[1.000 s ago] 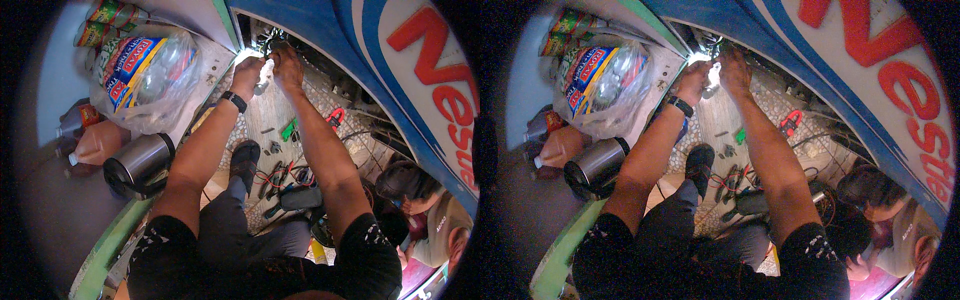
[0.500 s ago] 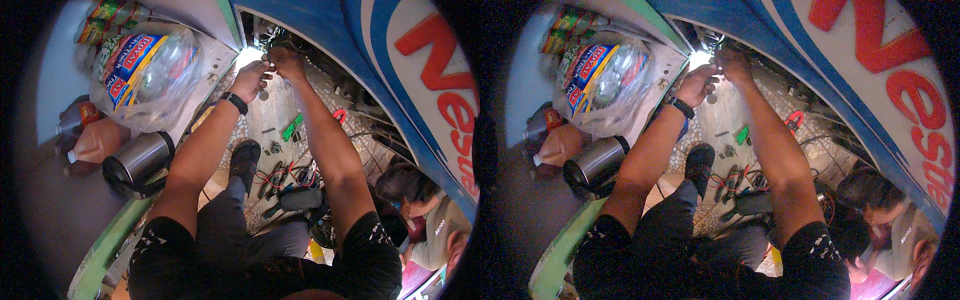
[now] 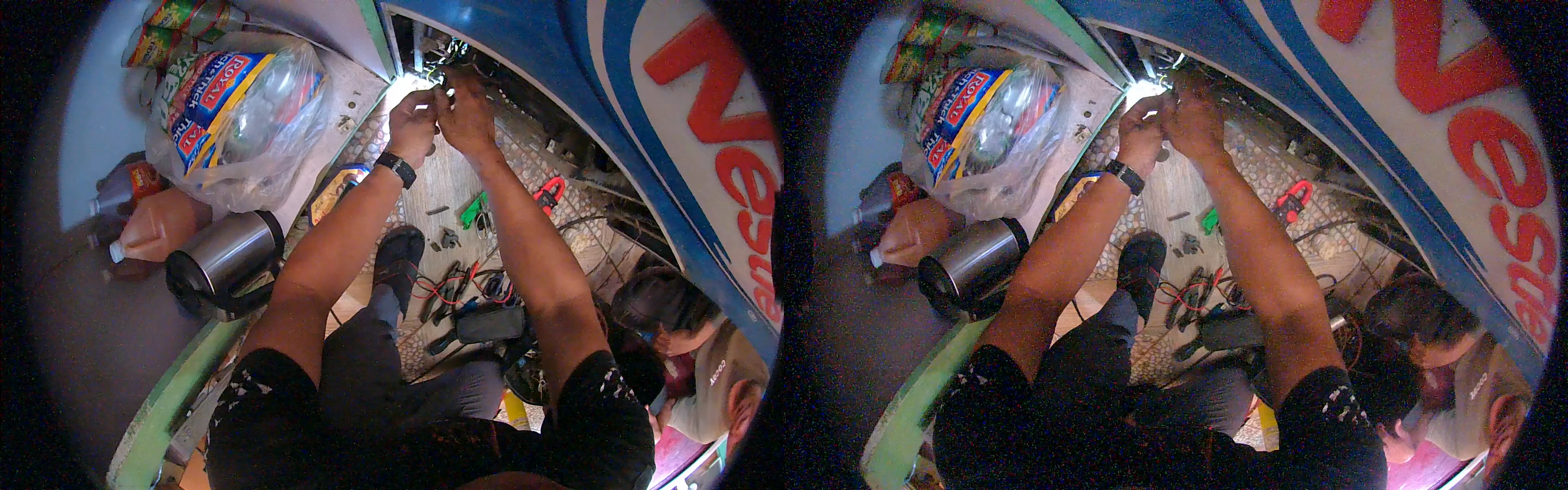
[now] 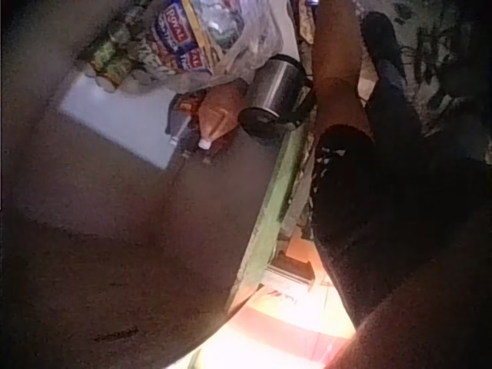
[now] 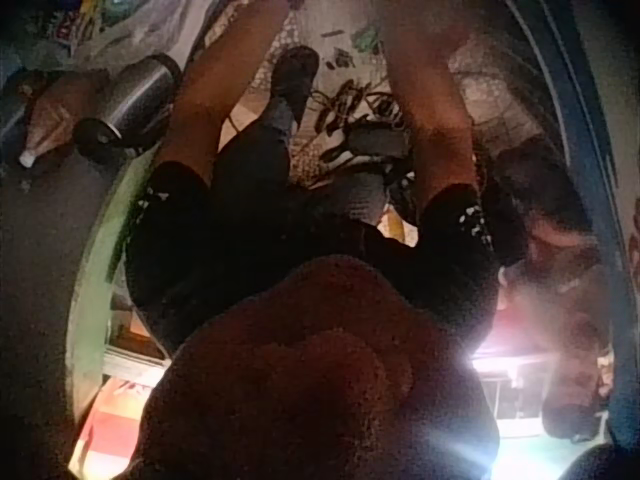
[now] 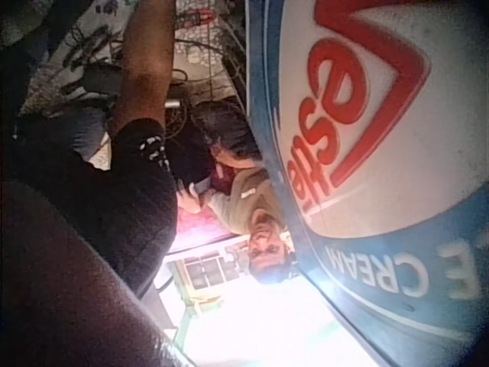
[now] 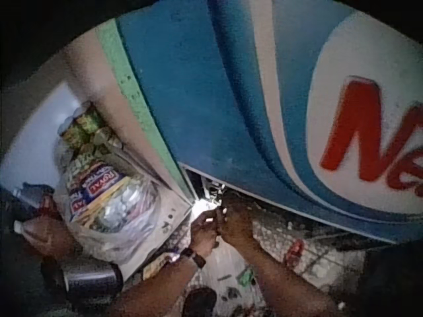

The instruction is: The person is repairing a cooling unit by manipulating electrical wires, a capacitor, and internal motor components with their hands and pliers while using a multimeter to check the circuit.

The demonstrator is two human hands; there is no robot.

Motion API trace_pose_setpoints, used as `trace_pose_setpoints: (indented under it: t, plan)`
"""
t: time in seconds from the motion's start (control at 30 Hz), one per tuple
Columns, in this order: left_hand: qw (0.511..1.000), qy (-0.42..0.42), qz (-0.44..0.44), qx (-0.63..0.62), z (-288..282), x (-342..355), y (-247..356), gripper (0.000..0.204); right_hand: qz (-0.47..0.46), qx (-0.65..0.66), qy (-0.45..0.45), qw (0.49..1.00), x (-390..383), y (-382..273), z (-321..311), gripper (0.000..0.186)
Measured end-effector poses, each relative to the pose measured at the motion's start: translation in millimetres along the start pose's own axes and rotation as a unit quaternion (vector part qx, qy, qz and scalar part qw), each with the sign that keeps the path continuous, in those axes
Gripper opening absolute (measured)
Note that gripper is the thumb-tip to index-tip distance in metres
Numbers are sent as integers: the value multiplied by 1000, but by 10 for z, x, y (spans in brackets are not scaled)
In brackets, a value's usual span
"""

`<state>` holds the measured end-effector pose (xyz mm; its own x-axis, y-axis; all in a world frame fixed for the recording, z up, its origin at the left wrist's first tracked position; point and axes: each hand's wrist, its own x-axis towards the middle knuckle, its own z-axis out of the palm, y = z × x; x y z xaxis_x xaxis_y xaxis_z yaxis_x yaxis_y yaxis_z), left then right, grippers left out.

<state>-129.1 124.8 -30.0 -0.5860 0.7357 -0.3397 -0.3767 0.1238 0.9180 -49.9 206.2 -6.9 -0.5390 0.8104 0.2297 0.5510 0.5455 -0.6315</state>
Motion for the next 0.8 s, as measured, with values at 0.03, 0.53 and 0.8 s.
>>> trace_pose_setpoints:
  t: [0.03,0.53,0.8]
  plan:
    - [1000,0,16,5,-12,4,-16,19,6,-48,-20,999,16,-73,-1,34]
    - [992,-39,51,110,-29,0,95,15,277,346,-188,876,41,164,-283,30]
    - [991,-85,-6,105,-72,102,100,13,273,423,-125,855,-109,360,-157,15]
